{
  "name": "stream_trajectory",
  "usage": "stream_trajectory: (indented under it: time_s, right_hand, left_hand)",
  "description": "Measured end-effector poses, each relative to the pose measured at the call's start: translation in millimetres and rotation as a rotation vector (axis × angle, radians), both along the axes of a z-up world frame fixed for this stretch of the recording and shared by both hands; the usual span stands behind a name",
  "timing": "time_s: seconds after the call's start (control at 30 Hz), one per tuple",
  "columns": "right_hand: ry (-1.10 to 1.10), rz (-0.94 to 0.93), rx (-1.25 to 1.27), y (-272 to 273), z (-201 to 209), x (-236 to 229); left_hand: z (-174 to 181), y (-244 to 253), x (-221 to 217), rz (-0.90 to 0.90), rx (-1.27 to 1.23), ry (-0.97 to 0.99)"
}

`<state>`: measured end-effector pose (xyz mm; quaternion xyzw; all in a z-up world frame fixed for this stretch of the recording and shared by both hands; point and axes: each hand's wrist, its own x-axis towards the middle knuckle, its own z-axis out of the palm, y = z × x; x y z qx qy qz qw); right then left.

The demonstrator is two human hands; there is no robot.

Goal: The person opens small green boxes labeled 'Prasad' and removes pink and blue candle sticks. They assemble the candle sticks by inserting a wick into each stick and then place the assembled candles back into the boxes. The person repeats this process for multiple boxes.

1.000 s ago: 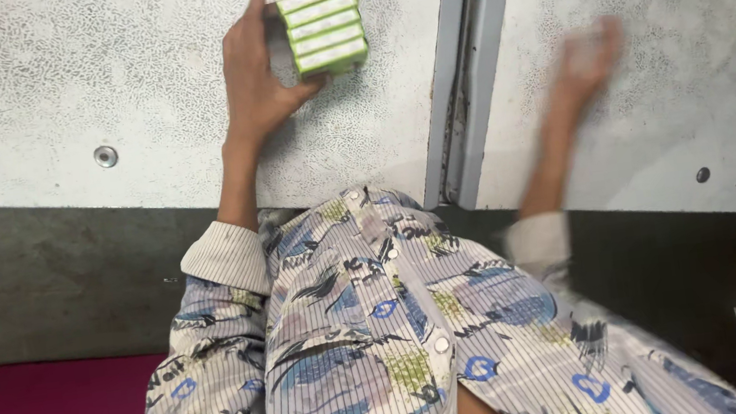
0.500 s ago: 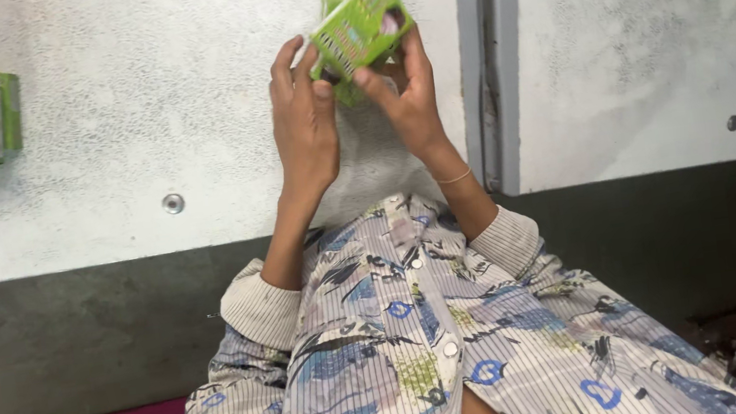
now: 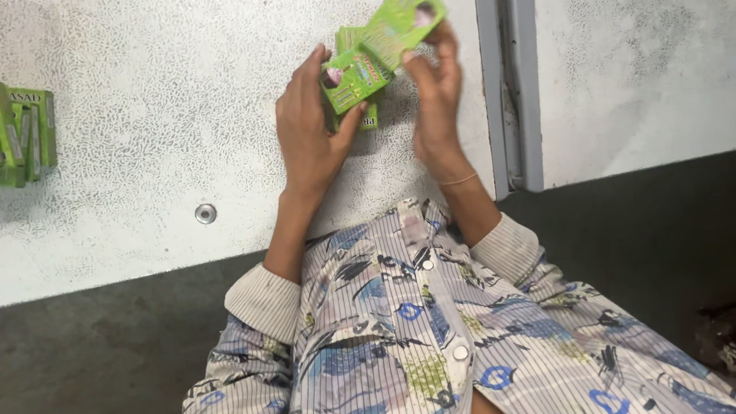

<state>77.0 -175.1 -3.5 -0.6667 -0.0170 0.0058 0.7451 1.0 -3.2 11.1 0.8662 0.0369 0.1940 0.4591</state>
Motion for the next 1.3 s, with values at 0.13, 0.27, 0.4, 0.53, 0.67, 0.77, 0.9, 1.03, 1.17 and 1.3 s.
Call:
stream_trajectory:
  time_s: [0.13, 0.27, 0.4, 0.53, 0.67, 0.77, 0.9, 1.03, 1.17, 1.3]
  right_hand:
    - [0.067, -0.124, 0.001, -36, -13, 13]
    - [-0.184, -0.225, -0.877, -52, -21, 3]
    - [-0.301, -0.234, -0.954, -51, -14, -8]
    - [-0.233, -0.230, -0.757, -45, 0, -21]
    - [-0.486, -0.032, -0.792, -40, 8, -46]
    - [-0.584, 0.186, -0.896, -37, 6, -54]
    - [-0.769, 0.364, -1.061, -24, 3, -54]
    - [-0.742, 0.460, -1.206, -12, 8, -34]
    - [-0.655, 0.499, -1.239, -18, 20, -21]
    - [-0.586, 0.499, -1.136, -25, 26, -3]
  left_hand:
    - [-6, 9, -1, 0.052, 0.040, 0.007]
    - [-14, 14, 0, 0.185, -0.006, 0.069]
    - [-22, 27, 1, 0.368, 0.168, 0.069]
    - [-29, 34, 0, 0.295, 0.404, 0.098]
    - [-30, 28, -1, 0.235, 0.390, 0.039]
    - [-29, 26, -13, 0.279, 0.306, -0.007]
    - [-23, 19, -31, -0.028, 0.257, 0.038]
    - [-14, 5, -32, -0.150, 0.466, -0.012]
    - [-6, 5, -38, 0.007, 0.629, 0.116]
    - [0, 10, -26, -0.043, 0.469, 0.046]
